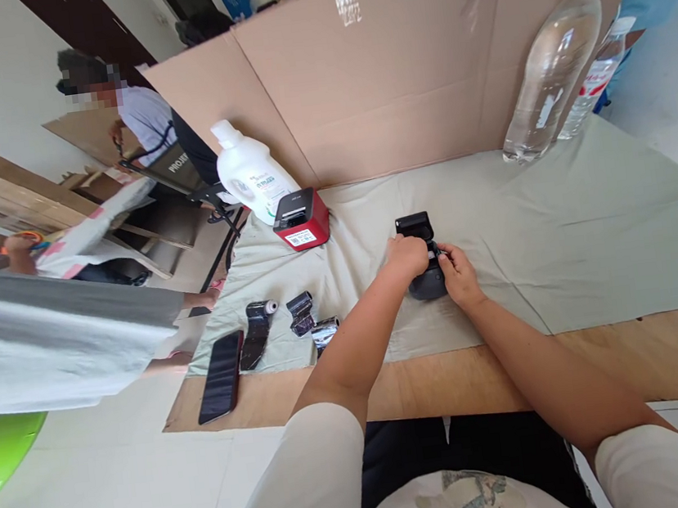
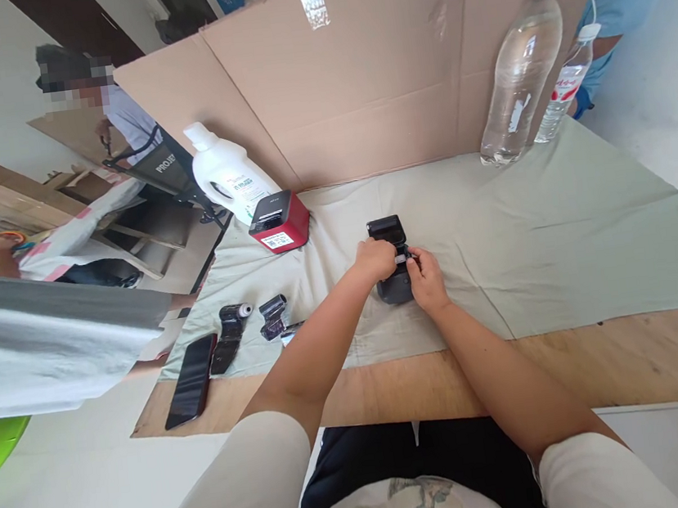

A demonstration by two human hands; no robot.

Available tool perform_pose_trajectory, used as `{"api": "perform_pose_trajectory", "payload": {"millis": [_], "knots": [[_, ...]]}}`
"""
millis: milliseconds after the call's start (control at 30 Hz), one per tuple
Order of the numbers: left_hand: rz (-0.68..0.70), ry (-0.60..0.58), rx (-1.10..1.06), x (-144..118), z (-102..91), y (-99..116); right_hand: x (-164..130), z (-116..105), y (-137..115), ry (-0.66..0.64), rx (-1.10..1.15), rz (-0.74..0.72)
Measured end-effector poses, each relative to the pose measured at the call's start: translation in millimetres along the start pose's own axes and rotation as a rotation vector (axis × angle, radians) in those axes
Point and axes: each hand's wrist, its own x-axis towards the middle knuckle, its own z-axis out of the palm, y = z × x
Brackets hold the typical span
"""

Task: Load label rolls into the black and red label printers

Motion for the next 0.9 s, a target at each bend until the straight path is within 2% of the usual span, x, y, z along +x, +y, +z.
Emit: {"api": "perform_pose_trajectory", "payload": {"millis": [233, 400, 500, 567, 633, 733, 800, 900], "knots": [[-0.024, 0.065, -0.065, -8, 4.8, 0, -1, 1, -2, 0.009, -0.026, -0.039], [0.039, 0.151, -0.114, -10, 9.3, -5, -3, 1, -3, 0.019, -0.044, -0.099], [0.083, 0.249, -0.274, -7, 11.1, -12, -3, 0, -5, 0.014, -0.058, -0.101], [0.093, 0.311, -0.509, -7, 7.6, -21, -4, -1, -6, 0.004, -0.056, -0.108], [0.108, 0.321, -0.811, -15, -0.3, -39, -4, -3, -7, -0.007, -0.051, -0.114], [0.164, 0.169, -1.106, -46, -17.0, -87, -4, -4, -8, -0.02, -0.051, -0.103], [0.162, 0.016, -1.057, -79, -27.1, -129, -4, -4, -9, -0.028, -0.046, -0.098], [-0.025, -0.144, -0.736, -133, -31.7, -192, -4, -3, -9, -0.03, -0.046, -0.095]]}}
